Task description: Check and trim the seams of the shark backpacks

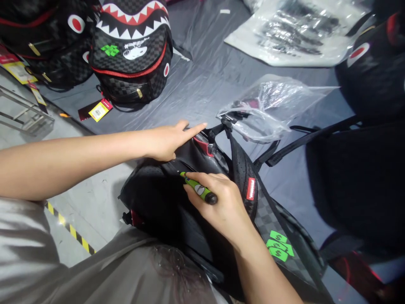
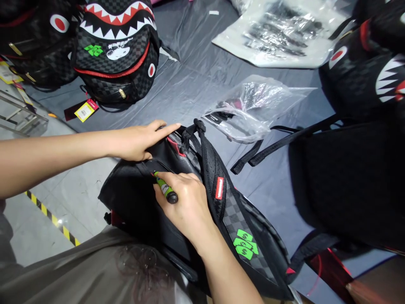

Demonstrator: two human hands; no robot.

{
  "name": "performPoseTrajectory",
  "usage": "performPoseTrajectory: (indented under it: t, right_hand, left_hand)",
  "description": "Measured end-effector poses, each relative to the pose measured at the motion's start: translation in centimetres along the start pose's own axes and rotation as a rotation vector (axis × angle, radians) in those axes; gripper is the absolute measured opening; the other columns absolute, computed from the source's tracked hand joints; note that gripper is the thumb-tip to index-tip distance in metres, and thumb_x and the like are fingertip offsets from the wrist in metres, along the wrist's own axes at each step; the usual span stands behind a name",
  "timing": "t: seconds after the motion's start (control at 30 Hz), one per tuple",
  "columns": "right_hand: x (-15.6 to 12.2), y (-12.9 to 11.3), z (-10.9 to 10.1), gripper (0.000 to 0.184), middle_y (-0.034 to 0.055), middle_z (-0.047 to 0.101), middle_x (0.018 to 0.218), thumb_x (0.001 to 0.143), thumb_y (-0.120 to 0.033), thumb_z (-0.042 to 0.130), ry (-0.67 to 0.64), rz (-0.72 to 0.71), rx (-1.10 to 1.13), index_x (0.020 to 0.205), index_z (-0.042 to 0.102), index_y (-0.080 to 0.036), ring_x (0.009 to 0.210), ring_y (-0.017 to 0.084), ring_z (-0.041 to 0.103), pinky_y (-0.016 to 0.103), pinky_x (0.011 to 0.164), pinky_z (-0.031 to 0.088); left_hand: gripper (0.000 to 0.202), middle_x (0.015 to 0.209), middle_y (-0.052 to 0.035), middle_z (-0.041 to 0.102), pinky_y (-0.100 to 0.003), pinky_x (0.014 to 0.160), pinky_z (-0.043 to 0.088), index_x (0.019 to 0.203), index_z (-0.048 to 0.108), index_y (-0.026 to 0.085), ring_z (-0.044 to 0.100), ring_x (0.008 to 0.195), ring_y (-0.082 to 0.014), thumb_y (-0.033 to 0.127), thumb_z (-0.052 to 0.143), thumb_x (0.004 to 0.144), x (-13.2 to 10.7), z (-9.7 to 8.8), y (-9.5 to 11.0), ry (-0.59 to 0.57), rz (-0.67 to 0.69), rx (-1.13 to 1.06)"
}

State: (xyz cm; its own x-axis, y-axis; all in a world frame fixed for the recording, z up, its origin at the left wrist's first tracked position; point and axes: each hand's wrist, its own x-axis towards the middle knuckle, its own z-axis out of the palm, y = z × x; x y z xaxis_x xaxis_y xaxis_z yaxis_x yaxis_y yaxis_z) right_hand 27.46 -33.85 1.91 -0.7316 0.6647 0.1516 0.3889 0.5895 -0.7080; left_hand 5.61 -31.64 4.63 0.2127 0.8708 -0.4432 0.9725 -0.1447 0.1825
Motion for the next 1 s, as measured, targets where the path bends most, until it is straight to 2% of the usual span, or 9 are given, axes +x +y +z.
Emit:
performPoseTrajectory:
  t: [0.07, 0.13, 0.23, 0.37, 0.8, 1.0]
  right_hand:
    - [0.2, 0.0, 0.3, 0.017, 0.0028, 0.078, 0.088, 0.088, -0.022, 0.066, -0.009, 0.012, -0.005, 0.104, 0.073, -0.023, 0.074, 0.02, 0.071, 0.034, 0.072, 0.051]
    - [0.5, 0.2, 1.0, 0.018, 0.0036, 0.079, 0.093, 0.089, -0.022, 0.065, 0.033, 0.026, 0.021, 0.106, 0.072, -0.023, 0.077, 0.02, 0.071, 0.035, 0.074, 0.051]
    - [0.8, 0.6, 2.2, 0.021, 0.0047, 0.078, 0.103, 0.09, -0.022, 0.064, 0.111, 0.029, 0.071, 0.11, 0.071, -0.022, 0.082, 0.019, 0.072, 0.035, 0.077, 0.052]
    - [1.3, 0.6, 2.9, 0.02, 0.0047, 0.079, 0.099, 0.089, -0.023, 0.067, 0.117, 0.035, 0.068, 0.109, 0.072, -0.021, 0.08, 0.019, 0.072, 0.034, 0.076, 0.051]
    - [1.5, -0.3, 3.3, 0.017, 0.0045, 0.079, 0.096, 0.089, -0.024, 0.065, 0.159, 0.088, -0.037, 0.105, 0.072, -0.023, 0.08, 0.021, 0.074, 0.037, 0.078, 0.051]
    - [1.7, -0.7, 3.4, 0.018, 0.0052, 0.079, 0.101, 0.09, -0.023, 0.064, 0.172, 0.088, -0.027, 0.106, 0.072, -0.021, 0.083, 0.021, 0.074, 0.037, 0.081, 0.051]
  left_hand:
    - [0.113, 0.16, -0.0129, 0.029, -0.032, 0.089, 0.048, 0.157, -0.013, 0.037, 0.062, 0.113, -0.0239, 0.02, 0.065, 0.078, 0.3, -0.1, -0.1, -0.014, 0.016, 0.022]
    - [0.112, 0.157, -0.012, 0.034, -0.031, 0.088, 0.048, 0.157, -0.015, 0.037, 0.063, 0.109, -0.0237, 0.02, 0.063, 0.079, 0.4, 0.1, -0.4, -0.001, 0.041, 0.035]
    - [0.11, 0.157, -0.0115, 0.032, -0.031, 0.089, 0.048, 0.156, -0.017, 0.038, 0.064, 0.109, -0.023, 0.021, 0.061, 0.081, 0.3, 0.7, -0.8, 0.06, 0.063, 0.035]
    - [0.108, 0.158, -0.0121, 0.03, -0.03, 0.086, 0.048, 0.157, -0.015, 0.037, 0.064, 0.109, -0.0224, 0.02, 0.061, 0.082, 0.1, 1.3, -0.9, 0.116, 0.074, 0.05]
    - [0.105, 0.159, -0.0155, 0.027, -0.031, 0.081, 0.049, 0.158, -0.011, 0.035, 0.064, 0.108, -0.0246, 0.017, 0.057, 0.08, 0.2, 1.2, -1.0, 0.097, 0.073, 0.035]
    - [0.103, 0.16, -0.0173, 0.026, -0.032, 0.081, 0.049, 0.159, -0.009, 0.034, 0.064, 0.106, -0.0256, 0.019, 0.058, 0.081, 0.4, 1.3, -0.9, 0.089, 0.07, 0.023]
